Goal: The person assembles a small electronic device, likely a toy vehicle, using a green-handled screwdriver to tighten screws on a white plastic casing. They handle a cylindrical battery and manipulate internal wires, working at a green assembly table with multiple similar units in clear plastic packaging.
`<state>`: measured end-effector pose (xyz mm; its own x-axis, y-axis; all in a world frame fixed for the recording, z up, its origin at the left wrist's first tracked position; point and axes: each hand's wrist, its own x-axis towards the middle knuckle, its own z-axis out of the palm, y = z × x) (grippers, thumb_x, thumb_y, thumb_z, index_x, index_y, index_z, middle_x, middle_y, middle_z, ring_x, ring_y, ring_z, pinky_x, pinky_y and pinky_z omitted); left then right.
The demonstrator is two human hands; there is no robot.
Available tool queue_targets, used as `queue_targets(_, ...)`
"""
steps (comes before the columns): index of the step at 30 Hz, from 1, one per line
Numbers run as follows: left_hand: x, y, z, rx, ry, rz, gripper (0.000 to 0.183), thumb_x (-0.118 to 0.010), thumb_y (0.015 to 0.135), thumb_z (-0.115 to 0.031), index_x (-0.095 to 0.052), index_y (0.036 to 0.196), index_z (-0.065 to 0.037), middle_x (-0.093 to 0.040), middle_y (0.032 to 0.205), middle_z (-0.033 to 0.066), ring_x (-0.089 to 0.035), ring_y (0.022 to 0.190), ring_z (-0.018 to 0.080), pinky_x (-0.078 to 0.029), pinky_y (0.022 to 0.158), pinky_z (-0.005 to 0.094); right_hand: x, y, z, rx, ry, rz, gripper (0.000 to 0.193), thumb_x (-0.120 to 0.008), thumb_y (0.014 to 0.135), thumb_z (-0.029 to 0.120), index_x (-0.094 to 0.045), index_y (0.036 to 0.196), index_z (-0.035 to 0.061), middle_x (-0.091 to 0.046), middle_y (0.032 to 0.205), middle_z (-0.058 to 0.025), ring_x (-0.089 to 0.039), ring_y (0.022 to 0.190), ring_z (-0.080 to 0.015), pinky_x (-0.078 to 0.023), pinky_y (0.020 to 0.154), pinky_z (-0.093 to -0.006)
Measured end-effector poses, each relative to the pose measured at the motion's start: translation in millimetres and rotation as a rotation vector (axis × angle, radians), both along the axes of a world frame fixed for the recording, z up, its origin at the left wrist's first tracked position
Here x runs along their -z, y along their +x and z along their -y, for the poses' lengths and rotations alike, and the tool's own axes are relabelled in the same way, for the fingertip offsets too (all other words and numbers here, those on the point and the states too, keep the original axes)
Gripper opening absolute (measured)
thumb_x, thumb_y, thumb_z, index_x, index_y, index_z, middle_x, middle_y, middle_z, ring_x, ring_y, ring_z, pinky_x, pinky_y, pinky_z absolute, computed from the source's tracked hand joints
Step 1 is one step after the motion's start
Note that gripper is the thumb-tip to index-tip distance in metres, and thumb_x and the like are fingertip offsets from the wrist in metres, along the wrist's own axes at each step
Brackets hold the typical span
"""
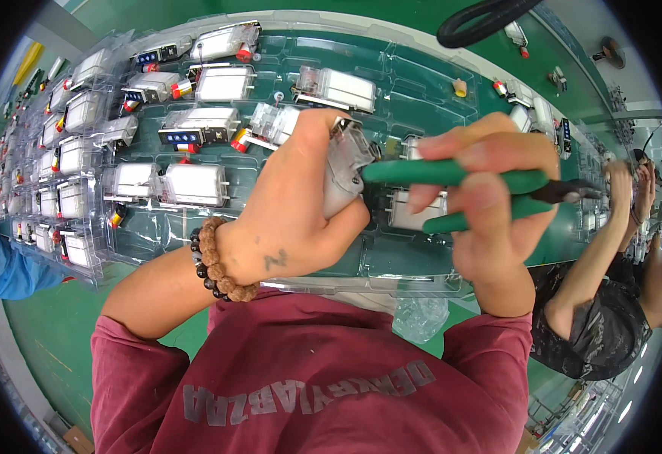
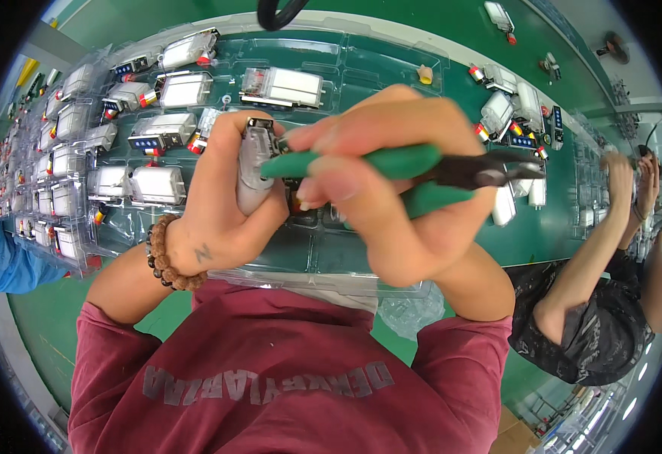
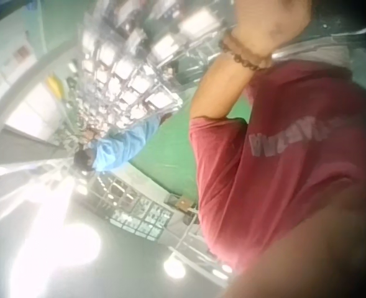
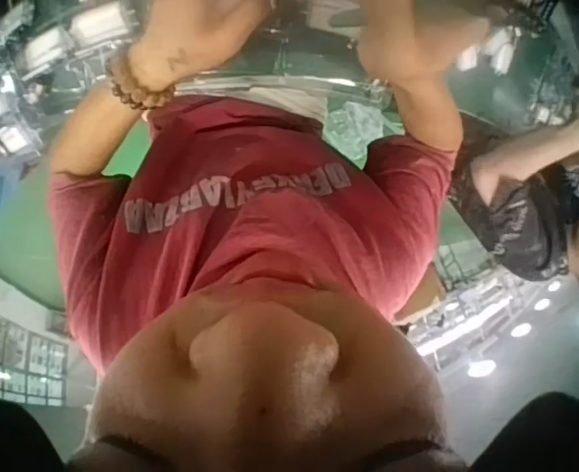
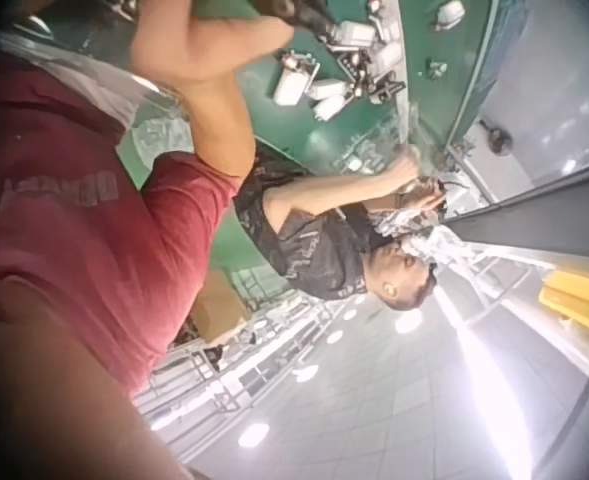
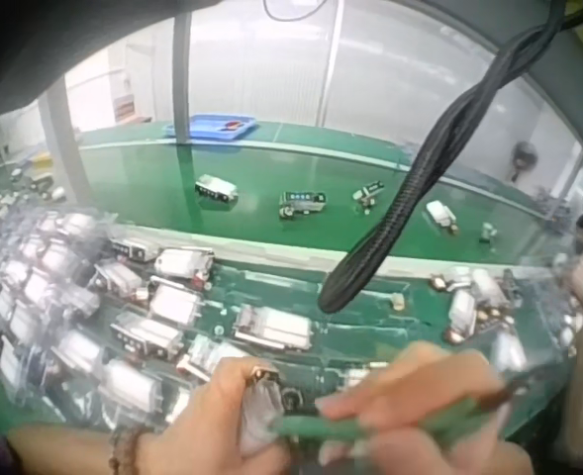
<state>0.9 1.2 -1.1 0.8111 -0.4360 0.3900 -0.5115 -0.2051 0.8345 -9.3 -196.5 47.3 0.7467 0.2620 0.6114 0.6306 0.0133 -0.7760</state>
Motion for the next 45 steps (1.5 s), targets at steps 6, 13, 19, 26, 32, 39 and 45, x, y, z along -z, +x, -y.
queue_targets(6,-0.9,-1.7,0.4,0.027,-0.012,-0.034,0.047,-0.054,0.077,0.004,-0.04,0.122,0.0,-0.051,0.104,0.01,-0.052,0.088,0.0153,-0.045,0.077,0.0302,0.1,-1.6,0.8,-0.008,-0.018,-0.102,0.018,-0.055,0.094,0.014,-0.049,0.104,0.0004,-0.062,0.095,-0.024,-0.061,0.058,-0.0201,-0.054,0.056,-0.03)
queue_targets(13,-3.6,-2.6,-0.6,0.038,-0.004,-0.049,0.048,-0.059,0.076,0.0,-0.041,0.121,-0.001,-0.053,0.102,0.0092,-0.053,0.083,0.0159,-0.045,0.074,0.0311,-4.6,-3.6,1.7,-0.007,-0.145,-0.076,0.016,-0.058,0.092,0.011,-0.051,0.102,-0.0005,-0.062,0.092,-0.0245,-0.062,0.059,-0.0192,-0.054,0.057,-0.0306)
queue_targets(19,-4.5,-0.3,-2.5,0.004,0.096,0.035,0.061,-0.066,0.071,-0.005,-0.036,0.124,-0.002,-0.057,0.092,0.0215,-0.059,0.08,0.0437,-0.048,0.069,0.0465,-7.2,-2.2,-4.4,-0.02,-0.23,0.013,0.015,-0.063,0.086,0.006,-0.055,0.097,-0.0005,-0.064,0.091,-0.0225,-0.063,0.061,-0.019,-0.054,0.06,-0.0309)
queue_targets(26,-5.1,2.7,2.6,-0.006,-0.03,-0.004,0.046,-0.057,0.076,0.0,-0.04,0.119,0.0,-0.053,0.093,0.0103,-0.052,0.078,0.0181,-0.044,0.07,0.0316,-0.7,1.2,-5.6,0.043,-0.05,-0.034,0.014,-0.054,0.094,0.013,-0.05,0.1,0.0005,-0.062,0.091,-0.0214,-0.06,0.057,-0.019,-0.052,0.053,-0.0293)
queue_targets(32,-1.6,0.5,1.4,0.018,-0.06,-0.09,0.061,-0.06,0.071,-0.002,-0.035,0.126,0.002,-0.059,0.088,0.0204,-0.06,0.076,0.0415,-0.049,0.069,0.0433,5.0,-2.1,-7.7,0.015,0.121,-0.147,0.015,-0.053,0.095,0.012,-0.047,0.101,0.0002,-0.06,0.092,-0.0241,-0.058,0.053,-0.0197,-0.052,0.05,-0.0296)
queue_targets(39,-5.4,1.8,-0.9,0.008,0.025,-0.008,0.06,-0.061,0.071,-0.002,-0.035,0.125,0.001,-0.058,0.087,0.0197,-0.06,0.076,0.0408,-0.048,0.069,0.0426,6.4,-3.2,-8.3,0.016,0.087,-0.142,0.015,-0.053,0.094,0.012,-0.047,0.102,0.0005,-0.061,0.092,-0.0236,-0.06,0.054,-0.0199,-0.052,0.049,-0.0293)
queue_targets(45,-7.3,0.2,-1.7,0.007,0.055,-0.007,0.055,-0.062,0.072,-0.003,-0.038,0.121,0.0,-0.056,0.09,0.0179,-0.057,0.076,0.0355,-0.047,0.067,0.0405,4.0,-2.3,-8.3,-0.023,0.034,-0.163,0.013,-0.054,0.092,0.007,-0.049,0.102,-0.0001,-0.062,0.092,-0.023,-0.061,0.056,-0.0179,-0.052,0.053,-0.028)
